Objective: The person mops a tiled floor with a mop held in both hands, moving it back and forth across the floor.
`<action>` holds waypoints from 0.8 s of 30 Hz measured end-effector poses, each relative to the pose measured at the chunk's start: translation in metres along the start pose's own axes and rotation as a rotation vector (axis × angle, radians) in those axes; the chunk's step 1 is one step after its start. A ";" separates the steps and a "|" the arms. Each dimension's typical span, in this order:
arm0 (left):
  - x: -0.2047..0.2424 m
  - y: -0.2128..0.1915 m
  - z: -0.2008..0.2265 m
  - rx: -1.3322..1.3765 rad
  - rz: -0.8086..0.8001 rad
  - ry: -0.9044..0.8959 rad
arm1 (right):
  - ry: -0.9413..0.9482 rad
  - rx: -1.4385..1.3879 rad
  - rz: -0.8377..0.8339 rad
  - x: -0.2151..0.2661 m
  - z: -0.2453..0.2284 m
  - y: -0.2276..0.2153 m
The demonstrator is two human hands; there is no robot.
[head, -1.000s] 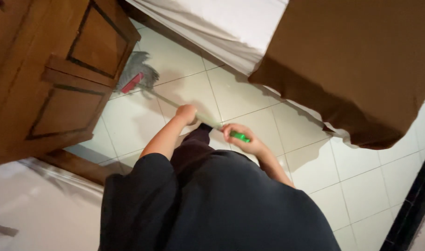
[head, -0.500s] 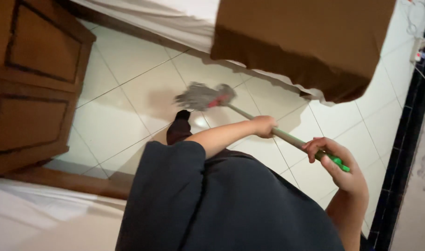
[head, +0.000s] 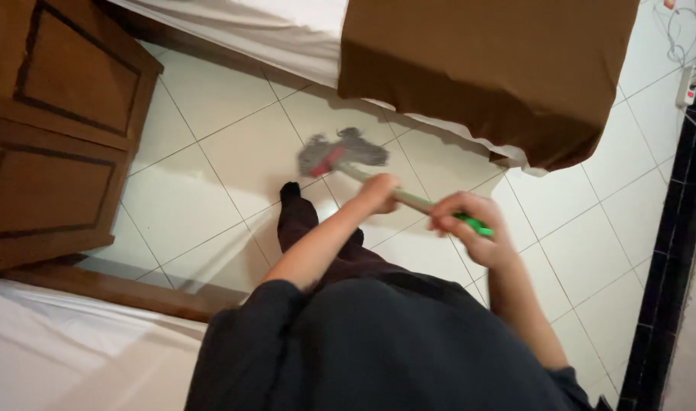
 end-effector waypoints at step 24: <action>0.050 0.049 0.051 0.203 -0.416 0.178 | 0.191 -0.121 0.492 0.103 -0.022 0.019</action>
Point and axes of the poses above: each hand's wrist, its own x-axis away from the middle knuckle, its own y-axis out of the palm, z = x × y, the point moved 4 cm from there along -x, towards the middle knuckle, and after that the axes turned 15 degrees about z, right-handed, at the moved point
